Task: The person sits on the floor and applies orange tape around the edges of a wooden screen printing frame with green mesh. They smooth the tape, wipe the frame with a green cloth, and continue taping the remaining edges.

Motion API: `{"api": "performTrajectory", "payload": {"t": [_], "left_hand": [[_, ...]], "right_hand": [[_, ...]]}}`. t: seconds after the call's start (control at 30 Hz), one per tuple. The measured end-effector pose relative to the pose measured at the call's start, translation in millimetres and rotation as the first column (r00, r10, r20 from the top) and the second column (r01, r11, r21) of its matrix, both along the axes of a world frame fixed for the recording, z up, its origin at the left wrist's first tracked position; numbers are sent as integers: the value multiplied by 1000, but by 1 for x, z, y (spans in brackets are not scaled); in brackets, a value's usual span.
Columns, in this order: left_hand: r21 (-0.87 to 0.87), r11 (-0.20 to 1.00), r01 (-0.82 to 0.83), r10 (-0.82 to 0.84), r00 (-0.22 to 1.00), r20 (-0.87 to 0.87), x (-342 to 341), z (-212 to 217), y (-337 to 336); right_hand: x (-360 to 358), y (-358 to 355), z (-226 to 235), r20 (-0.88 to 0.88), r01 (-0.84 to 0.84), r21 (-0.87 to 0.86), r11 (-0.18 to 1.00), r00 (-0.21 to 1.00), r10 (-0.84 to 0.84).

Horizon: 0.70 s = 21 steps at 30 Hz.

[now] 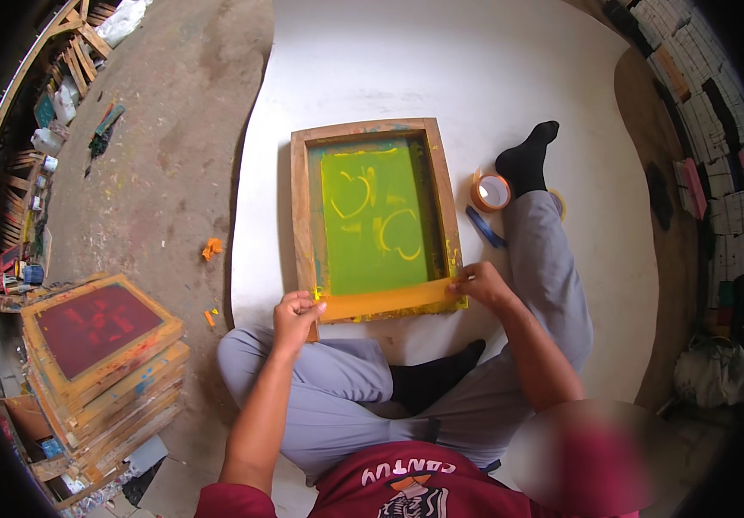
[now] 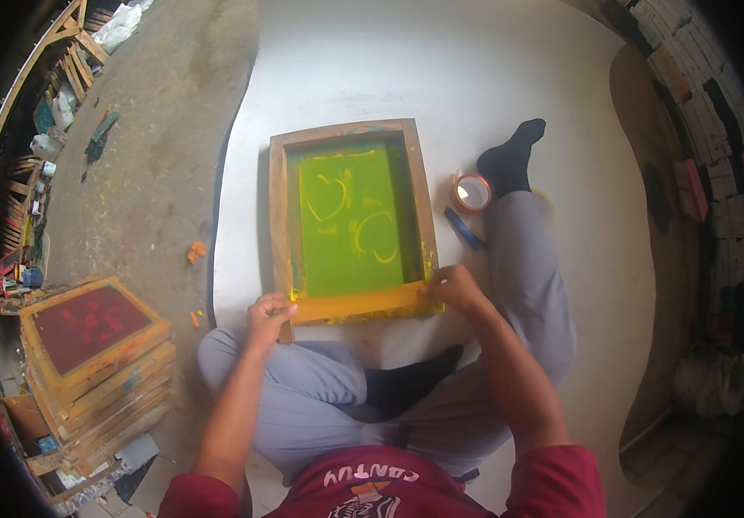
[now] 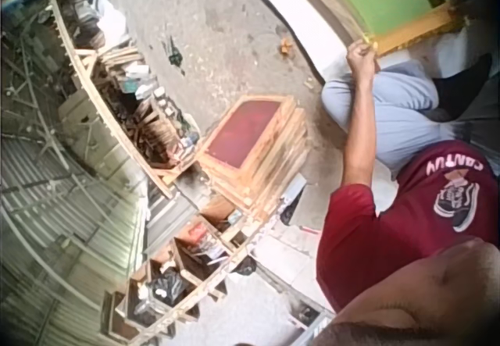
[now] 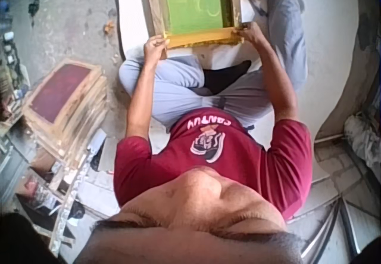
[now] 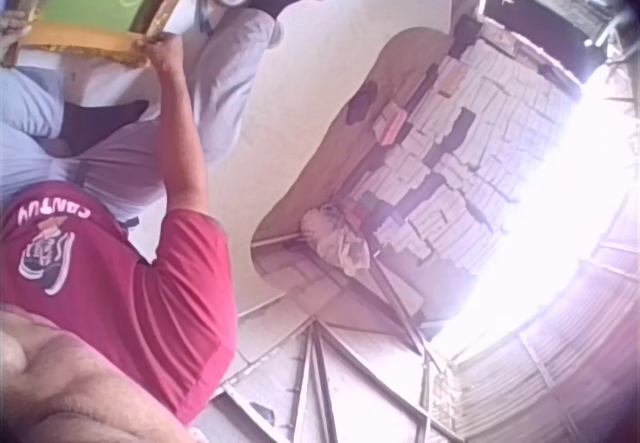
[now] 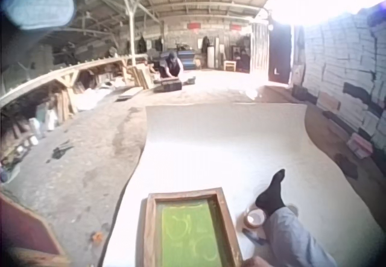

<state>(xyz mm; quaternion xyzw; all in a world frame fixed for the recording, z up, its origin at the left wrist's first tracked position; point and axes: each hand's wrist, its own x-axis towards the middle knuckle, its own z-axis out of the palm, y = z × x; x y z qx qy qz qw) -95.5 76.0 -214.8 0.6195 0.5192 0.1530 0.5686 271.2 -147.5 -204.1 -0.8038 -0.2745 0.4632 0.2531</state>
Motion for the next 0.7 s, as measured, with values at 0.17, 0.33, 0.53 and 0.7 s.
{"api": "performTrajectory", "payload": {"t": [0.17, 0.33, 0.53, 0.7], "left_hand": [[-39, 999, -8, 9, 999, 31, 26, 21, 24], [-74, 997, 7, -2, 998, 70, 35, 23, 36], [-3, 999, 50, -50, 996, -80, 24, 3, 37], [-69, 997, 45, -50, 995, -84, 16, -4, 41]], "right_hand": [[13, 18, 6, 124, 36, 165, 986, 991, -57], [5, 24, 15, -38, 222, 102, 970, 975, -219], [-13, 29, 11, 35, 214, 81, 973, 975, -218], [-20, 32, 6, 76, 197, 45, 979, 977, -200]]}}
